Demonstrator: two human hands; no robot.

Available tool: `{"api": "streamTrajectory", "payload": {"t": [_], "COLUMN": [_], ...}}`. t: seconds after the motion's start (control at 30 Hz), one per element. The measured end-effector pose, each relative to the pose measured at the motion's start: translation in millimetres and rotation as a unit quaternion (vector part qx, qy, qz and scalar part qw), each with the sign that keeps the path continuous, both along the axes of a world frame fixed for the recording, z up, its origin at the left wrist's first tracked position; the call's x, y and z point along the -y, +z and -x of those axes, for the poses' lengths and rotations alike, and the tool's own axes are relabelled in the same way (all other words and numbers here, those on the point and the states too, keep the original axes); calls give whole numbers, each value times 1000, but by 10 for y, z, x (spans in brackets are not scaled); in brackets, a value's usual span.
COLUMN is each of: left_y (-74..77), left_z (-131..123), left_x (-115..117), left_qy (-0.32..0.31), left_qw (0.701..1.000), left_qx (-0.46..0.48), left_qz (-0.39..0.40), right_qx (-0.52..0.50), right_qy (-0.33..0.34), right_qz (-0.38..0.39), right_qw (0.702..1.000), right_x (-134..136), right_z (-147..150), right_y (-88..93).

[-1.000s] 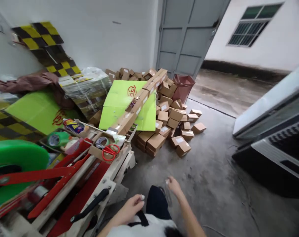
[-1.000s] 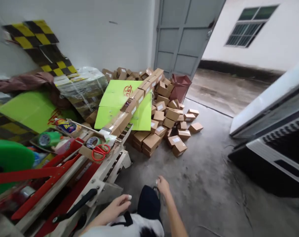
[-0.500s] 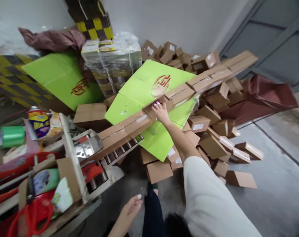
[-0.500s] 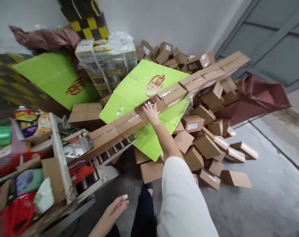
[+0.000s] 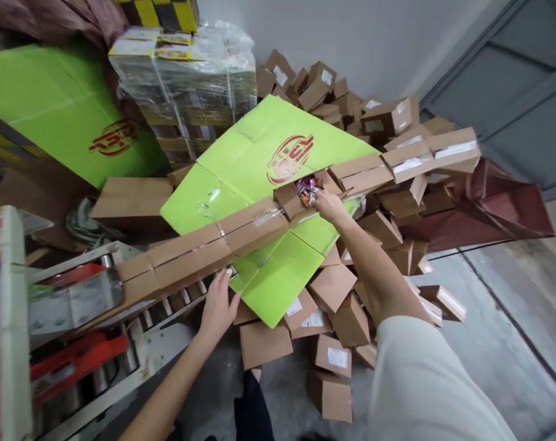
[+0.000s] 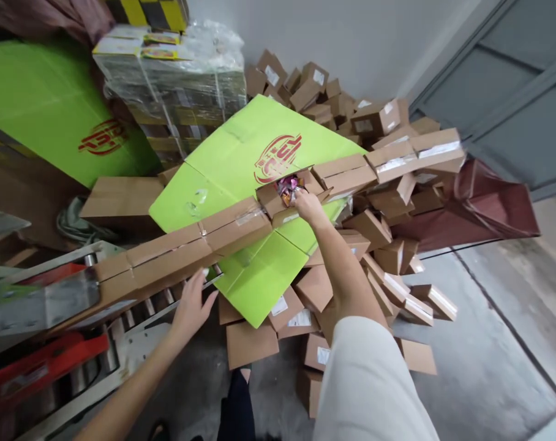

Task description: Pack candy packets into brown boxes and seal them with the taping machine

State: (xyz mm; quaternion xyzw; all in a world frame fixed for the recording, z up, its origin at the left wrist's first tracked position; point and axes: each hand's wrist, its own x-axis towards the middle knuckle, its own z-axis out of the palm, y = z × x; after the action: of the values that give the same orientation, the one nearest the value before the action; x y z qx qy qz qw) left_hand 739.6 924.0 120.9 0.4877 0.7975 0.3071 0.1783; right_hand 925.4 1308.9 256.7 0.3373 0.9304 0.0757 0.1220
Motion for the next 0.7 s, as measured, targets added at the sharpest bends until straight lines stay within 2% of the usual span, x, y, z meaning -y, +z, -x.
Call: {"api": "streamTrajectory", "payload": {"t": [0.07,0.13,0.23,0.33,0.43,0.6,0.7], "left_y": [128,158,35,-145,-244,-234,-200], "left_z": [-13,-8,46,112,142,134,131], "left_x": [-607,-1078,-1467,-1568,-1570,-1581,-1587], "left_qy": [-57,-92,-91,-72,-65,-68,-80], "left_qw": [994,983,969,969,970,969,966], "left_qx": [-87,-135,-164,-176,-174,-176,-174], "left_qz": [25,89,160,157,155,159,172], "right_qx": [1,3,5,-5,-14,5,29], "right_qy": [9,16,18,23,44,88,111], "right_qz": [0,-1,-18,-53,-77,-117,-124], "right_qw": [1000,1000,1000,998,996,989,986], "right_x": [-15,-43,-146,-283,-316,16,231], "right_z": [-24,-28,-70,-215,-409,-627,-746], "right_y": [51,122,312,613,994,1669,1974]}}
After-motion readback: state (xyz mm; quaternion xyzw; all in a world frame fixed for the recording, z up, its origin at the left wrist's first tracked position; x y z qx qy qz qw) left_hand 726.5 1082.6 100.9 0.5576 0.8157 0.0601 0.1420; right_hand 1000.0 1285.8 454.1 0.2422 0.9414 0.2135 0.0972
